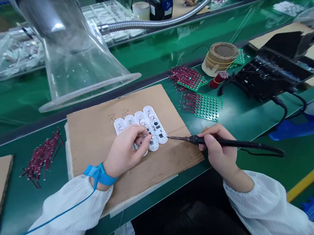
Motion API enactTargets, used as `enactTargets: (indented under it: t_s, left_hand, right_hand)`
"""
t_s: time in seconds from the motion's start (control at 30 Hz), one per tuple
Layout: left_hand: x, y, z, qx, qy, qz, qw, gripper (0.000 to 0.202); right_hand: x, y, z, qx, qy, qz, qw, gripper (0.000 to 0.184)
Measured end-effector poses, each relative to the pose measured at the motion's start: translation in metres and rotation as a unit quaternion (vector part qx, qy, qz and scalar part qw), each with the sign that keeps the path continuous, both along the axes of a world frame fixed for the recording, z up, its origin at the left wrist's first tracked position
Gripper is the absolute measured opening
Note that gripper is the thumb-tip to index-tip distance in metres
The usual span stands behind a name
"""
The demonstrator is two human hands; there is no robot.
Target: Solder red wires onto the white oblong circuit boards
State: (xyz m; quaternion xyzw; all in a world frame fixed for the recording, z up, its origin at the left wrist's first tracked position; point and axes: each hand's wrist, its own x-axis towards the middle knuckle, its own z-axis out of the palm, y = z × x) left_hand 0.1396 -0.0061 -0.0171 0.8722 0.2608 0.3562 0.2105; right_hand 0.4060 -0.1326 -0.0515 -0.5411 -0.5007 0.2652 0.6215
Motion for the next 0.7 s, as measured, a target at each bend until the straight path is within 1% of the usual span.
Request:
enactTargets:
  t_s: [0.33,0.57,0.7]
  left_hand:
    - [-0.0023,0.0005,-0.002,-0.013,0.001,-0.006,1.0,0.015]
    - [-0.0003,0.0002,-0.0001,-0.011,0.013,-0.005,1.0,0.013]
    - [-0.0005,0.0001,0.0006,-0.01,0.02,-0.004,1.0,0.015]
  right_hand:
    - [-0.0001,-0.0009,0.0015,-0.001,-0.021,0.005,1.0,0.017]
    - [0.0011,-0.0003,-0.0003,-0.007,-0.031,0.012,0.999,0.016]
    - [-0.0007,-0.0005,0.0016,0.003,-0.021,0.006,1.0,0.018]
